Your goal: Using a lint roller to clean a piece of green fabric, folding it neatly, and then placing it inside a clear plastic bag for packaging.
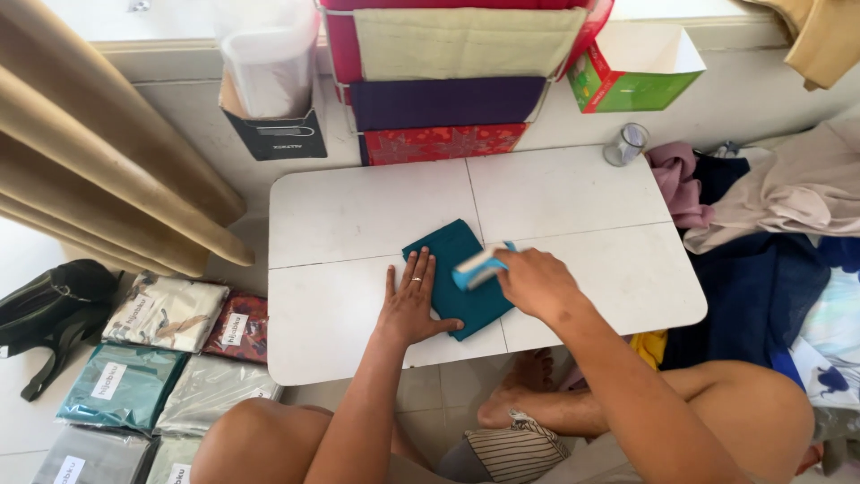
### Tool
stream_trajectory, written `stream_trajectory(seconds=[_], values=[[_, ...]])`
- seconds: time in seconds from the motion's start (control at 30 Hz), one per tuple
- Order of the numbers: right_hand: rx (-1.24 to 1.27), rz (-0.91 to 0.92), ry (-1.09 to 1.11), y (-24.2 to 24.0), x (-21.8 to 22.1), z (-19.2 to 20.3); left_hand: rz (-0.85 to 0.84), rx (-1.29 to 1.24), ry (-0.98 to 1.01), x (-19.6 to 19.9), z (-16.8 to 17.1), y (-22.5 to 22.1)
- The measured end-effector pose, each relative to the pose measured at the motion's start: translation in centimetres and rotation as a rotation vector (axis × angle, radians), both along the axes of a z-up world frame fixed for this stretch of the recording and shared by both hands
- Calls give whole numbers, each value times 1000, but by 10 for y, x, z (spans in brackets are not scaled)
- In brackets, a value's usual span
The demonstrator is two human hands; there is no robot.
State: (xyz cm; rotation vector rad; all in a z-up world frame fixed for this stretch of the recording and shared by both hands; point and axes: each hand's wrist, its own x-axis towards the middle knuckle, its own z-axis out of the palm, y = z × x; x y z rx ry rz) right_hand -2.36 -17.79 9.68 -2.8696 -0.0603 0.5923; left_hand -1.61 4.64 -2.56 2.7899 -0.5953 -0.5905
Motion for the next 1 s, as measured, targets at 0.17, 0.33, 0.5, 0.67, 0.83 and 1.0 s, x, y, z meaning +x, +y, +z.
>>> stream_trajectory(seconds=[0.17,0.33,0.5,0.67,0.83,1.0], values=[[9,23,-48,8,20,-3,-12,-10,-10,0,-11,2],[137,55,-174,19,43,-2,2,-3,-33,2,0,1],[4,25,15,5,-6,33,7,-20,-17,-1,1,2],[-19,-7,57,-8,-16,24,-3,-23,-11,-1,0,2],[87,16,-142,-1,-3,13,-3,0,-26,1,-3,-1],[13,-35,117,-20,-42,49,8,-24,-20,-1,6,0]])
